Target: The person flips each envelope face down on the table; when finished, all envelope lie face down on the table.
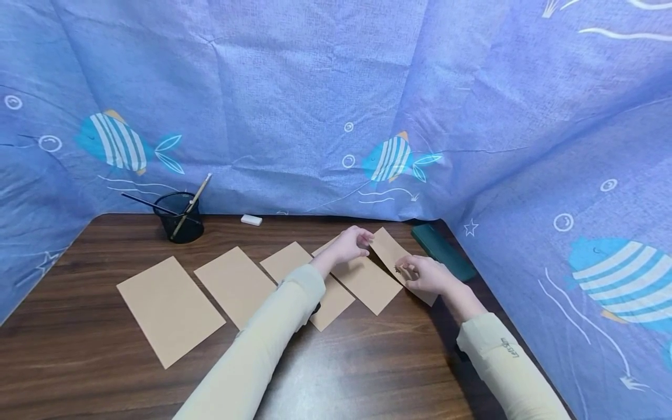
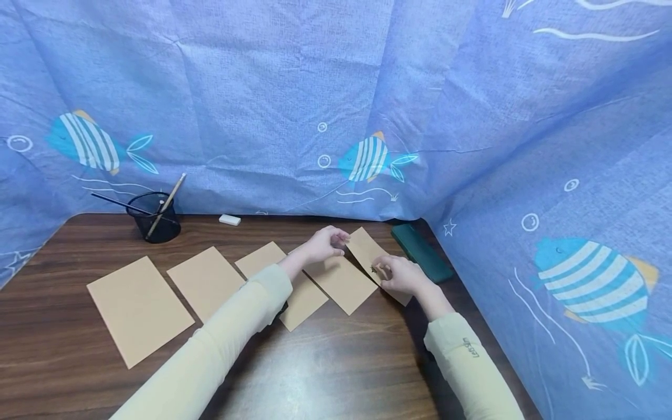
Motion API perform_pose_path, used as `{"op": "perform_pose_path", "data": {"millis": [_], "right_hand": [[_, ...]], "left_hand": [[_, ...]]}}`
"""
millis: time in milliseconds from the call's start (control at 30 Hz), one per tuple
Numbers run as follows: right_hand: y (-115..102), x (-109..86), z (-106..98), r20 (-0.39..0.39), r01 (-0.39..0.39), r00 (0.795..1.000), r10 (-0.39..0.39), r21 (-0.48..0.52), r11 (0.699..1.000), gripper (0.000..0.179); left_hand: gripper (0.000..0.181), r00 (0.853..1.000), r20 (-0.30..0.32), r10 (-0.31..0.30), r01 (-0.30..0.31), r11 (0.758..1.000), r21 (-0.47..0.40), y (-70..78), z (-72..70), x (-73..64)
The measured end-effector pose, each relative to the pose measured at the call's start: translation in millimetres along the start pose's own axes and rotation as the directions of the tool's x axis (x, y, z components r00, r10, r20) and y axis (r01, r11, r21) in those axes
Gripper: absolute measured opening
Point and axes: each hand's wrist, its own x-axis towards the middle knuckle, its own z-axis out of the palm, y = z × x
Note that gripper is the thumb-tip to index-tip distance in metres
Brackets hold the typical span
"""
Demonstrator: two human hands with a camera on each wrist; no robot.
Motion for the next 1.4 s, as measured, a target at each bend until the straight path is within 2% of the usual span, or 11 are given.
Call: {"op": "perform_pose_path", "data": {"millis": [167,200,300,700,833,1067,1233,1400], "right_hand": [[0,-1.0,6,-0.002,-0.051,0.999,0.051,-0.089,0.995,0.056],[0,-1.1,7,-0.002,-0.057,0.998,0.057,-0.095,0.994,0.057],[-2,0.0,8,-0.006,-0.064,0.998,0.064,-0.102,0.993,0.057],[-13,-4.3,-5,0.020,-0.019,1.000,0.022,-0.118,0.993,0.055],[-15,-6.8,-13,0.022,-0.016,1.000,0.018,-0.104,0.994,0.049],[-18,-7.9,-27,0.011,-0.005,1.000,0.006,-0.047,0.999,0.042],[-21,-7.7,-39,-0.025,0.021,0.999,-0.022,-0.037,0.999,0.040],[-26,-9.3,-53,-0.074,0.028,0.997,-0.031,-0.037,0.999,0.039]], "left_hand": [[0.039,1.000,0.007,0.008,-0.007,0.998,-0.061,1.8,-1.0,-4.4],[0.040,1.000,0.013,-0.015,0.016,0.997,-0.074,10.0,-3.3,-8.3],[0.041,1.000,0.001,-0.012,0.012,0.996,-0.089,13.1,-3.3,-10.3],[0.038,1.000,0.011,-0.027,0.027,0.999,-0.023,11.1,-4.1,-12.1],[0.030,1.000,-0.014,0.000,0.000,1.000,-0.004,11.8,-4.3,-11.3],[0.011,0.992,-0.100,0.071,-0.061,0.993,0.100,12.8,-6.4,-10.5],[0.006,0.982,-0.160,0.103,-0.092,0.993,0.076,14.1,-11.3,-10.3],[0.005,0.976,-0.191,0.109,-0.101,0.994,0.053,23.3,-19.5,-8.7]]}}
